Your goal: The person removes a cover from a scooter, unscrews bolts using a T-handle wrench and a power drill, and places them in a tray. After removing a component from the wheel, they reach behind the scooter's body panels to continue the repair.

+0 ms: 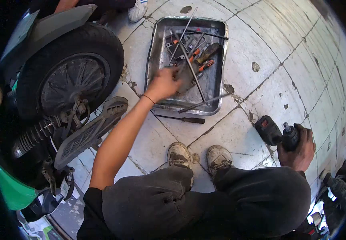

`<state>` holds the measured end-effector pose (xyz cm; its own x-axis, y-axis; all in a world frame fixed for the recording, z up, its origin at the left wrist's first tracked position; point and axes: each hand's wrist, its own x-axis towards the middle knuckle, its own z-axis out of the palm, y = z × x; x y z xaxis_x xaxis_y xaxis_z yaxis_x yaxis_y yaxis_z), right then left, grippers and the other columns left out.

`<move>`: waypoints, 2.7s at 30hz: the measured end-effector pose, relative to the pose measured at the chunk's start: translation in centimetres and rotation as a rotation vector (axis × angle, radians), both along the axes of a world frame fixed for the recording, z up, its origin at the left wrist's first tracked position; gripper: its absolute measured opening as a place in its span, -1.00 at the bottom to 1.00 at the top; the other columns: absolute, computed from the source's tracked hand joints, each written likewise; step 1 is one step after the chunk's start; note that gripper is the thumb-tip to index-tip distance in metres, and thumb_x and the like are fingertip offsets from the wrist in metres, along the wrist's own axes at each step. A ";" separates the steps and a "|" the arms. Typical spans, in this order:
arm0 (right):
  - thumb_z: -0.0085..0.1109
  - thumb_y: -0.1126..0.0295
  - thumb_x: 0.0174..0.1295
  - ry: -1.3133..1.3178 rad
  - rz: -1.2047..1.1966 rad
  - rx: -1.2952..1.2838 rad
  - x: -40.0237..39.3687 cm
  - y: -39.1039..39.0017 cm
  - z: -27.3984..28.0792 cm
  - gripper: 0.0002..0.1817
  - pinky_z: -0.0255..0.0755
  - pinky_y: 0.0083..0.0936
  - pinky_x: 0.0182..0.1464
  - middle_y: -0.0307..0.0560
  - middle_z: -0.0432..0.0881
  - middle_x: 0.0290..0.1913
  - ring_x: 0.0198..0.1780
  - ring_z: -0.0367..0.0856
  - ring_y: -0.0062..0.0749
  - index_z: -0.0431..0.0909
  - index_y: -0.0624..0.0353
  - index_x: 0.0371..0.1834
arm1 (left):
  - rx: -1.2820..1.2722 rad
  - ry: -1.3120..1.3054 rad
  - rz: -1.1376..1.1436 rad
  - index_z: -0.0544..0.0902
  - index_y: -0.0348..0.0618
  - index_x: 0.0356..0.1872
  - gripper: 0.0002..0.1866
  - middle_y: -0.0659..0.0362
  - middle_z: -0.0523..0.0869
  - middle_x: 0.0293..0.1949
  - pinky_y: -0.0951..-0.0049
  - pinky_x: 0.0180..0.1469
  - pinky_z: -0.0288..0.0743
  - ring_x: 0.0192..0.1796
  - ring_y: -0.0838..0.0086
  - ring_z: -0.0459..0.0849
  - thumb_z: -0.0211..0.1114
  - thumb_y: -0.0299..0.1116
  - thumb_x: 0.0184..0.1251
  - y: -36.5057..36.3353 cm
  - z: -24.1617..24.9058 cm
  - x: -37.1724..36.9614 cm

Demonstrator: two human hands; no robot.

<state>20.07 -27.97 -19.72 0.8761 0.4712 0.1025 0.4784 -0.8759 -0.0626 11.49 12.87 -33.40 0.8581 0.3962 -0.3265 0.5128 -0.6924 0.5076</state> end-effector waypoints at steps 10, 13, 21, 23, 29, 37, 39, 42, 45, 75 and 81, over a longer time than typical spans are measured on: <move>0.52 0.31 -0.24 0.062 -0.058 -0.041 -0.4 0.1 0.0 -0.36 0.36 -0.25 -0.03 -0.06 0.54 -0.08 -0.10 0.59 -0.11 0.53 0.08 0.04 | -0.310 -0.098 -0.096 0.71 -0.11 0.02 -0.65 -0.08 0.71 -0.03 0.20 0.17 0.49 0.01 0.05 0.69 0.34 -0.19 0.28 -1.4 -0.4 -3.1; 0.52 0.29 -0.22 0.051 -0.032 -0.037 -0.3 -0.2 -0.2 -0.35 0.37 -0.23 -0.04 -0.05 0.53 -0.08 -0.09 0.59 -0.09 0.52 0.08 0.05 | 0.033 -0.167 -0.118 0.71 -0.23 -0.09 -0.70 -0.08 0.74 -0.11 0.22 0.10 0.56 -0.02 0.07 0.70 0.33 -0.29 0.21 -0.5 -1.2 -3.6; 0.52 0.28 -0.19 0.055 -0.029 -0.052 -0.5 -0.2 -0.2 -0.36 0.39 -0.19 0.03 -0.06 0.56 -0.09 -0.07 0.62 -0.08 0.51 0.08 0.06 | 0.147 -0.185 -0.087 0.63 -0.23 0.03 -0.56 -0.16 0.67 -0.01 0.11 0.18 0.50 0.09 -0.05 0.62 0.37 -0.22 0.15 -0.5 -4.6 -0.3; 0.52 0.28 -0.19 0.047 -0.029 -0.043 -0.3 -0.1 -0.2 -0.36 0.39 -0.18 0.03 -0.06 0.56 -0.09 -0.07 0.62 -0.09 0.51 0.08 0.06 | 0.145 -0.133 -0.128 0.61 -0.24 0.03 -0.55 -0.19 0.63 0.05 0.10 0.18 0.50 0.11 -0.04 0.61 0.38 -0.22 0.16 -0.2 -5.8 0.1; 0.51 0.29 -0.19 0.038 -0.044 -0.042 -0.4 0.2 -0.1 -0.39 0.39 -0.19 0.00 -0.07 0.55 -0.10 -0.08 0.61 -0.08 0.52 0.07 0.03 | 0.162 -0.210 -0.099 0.66 -0.25 0.03 -0.56 -0.15 0.68 0.03 0.16 0.18 0.51 0.07 -0.02 0.65 0.42 -0.23 0.16 0.3 -3.8 -0.3; 0.49 0.32 -0.22 0.059 -0.072 -0.046 -0.1 0.0 -0.2 -0.36 0.40 -0.15 0.02 -0.05 0.54 -0.08 -0.05 0.60 -0.02 0.51 0.08 0.06 | 0.000 -0.258 -0.134 0.68 -0.24 -0.06 -0.64 -0.19 0.69 -0.12 0.07 0.06 0.53 -0.04 -0.06 0.66 0.38 -0.25 0.17 -3.1 -2.1 -2.0; 0.48 0.34 -0.23 0.102 -0.113 -0.042 -0.1 0.3 0.0 -0.34 0.40 -0.11 0.07 -0.02 0.54 -0.05 -0.03 0.59 0.02 0.50 0.09 0.08 | -0.018 -0.327 -0.121 0.65 -0.26 -0.02 -0.62 -0.20 0.69 -0.12 0.06 0.06 0.53 -0.05 -0.07 0.66 0.36 -0.28 0.18 -5.2 -3.0 -2.8; 0.46 0.35 -0.22 0.099 -0.108 -0.050 -0.3 0.3 0.0 -0.35 0.40 -0.11 0.07 -0.02 0.54 -0.05 -0.03 0.59 0.03 0.50 0.08 0.08 | -0.072 -0.365 -0.104 0.58 -0.27 0.09 -0.58 -0.20 0.68 -0.12 0.02 0.05 0.52 -0.07 -0.09 0.65 0.29 -0.31 0.23 -8.1 -3.0 -3.2; 0.42 0.37 -0.23 0.073 -0.065 -0.040 0.0 -0.2 -0.4 -0.33 0.43 -0.08 0.01 0.01 0.54 -0.06 -0.05 0.60 0.06 0.49 0.09 0.10 | -0.088 -0.192 -0.162 0.51 -0.31 0.15 -0.55 -0.20 0.64 -0.05 0.06 0.20 0.42 0.06 -0.06 0.59 0.21 -0.23 0.34 -8.9 -3.3 -3.4; 0.51 0.32 -0.14 0.767 -0.061 0.384 1.2 -2.6 2.0 -0.18 0.42 -0.33 0.17 0.07 0.52 0.10 0.08 0.55 -0.23 0.37 0.18 0.28 | -0.042 -0.589 0.269 0.71 -0.17 -0.26 -0.90 0.12 0.73 -0.27 0.35 -0.14 0.54 -0.24 0.29 0.69 0.34 -0.42 0.25 -5.2 -1.4 -13.2; 0.50 0.12 -0.03 1.126 -0.243 0.671 1.9 -4.0 1.6 -0.19 0.45 -0.38 0.11 0.04 0.54 0.10 0.06 0.55 -0.30 0.36 0.26 0.27 | -0.333 -0.260 0.505 0.71 -0.20 -0.13 -0.81 0.23 0.73 -0.27 0.48 -0.22 0.50 -0.31 0.59 0.56 0.39 -0.40 0.28 -11.9 -2.9 -20.6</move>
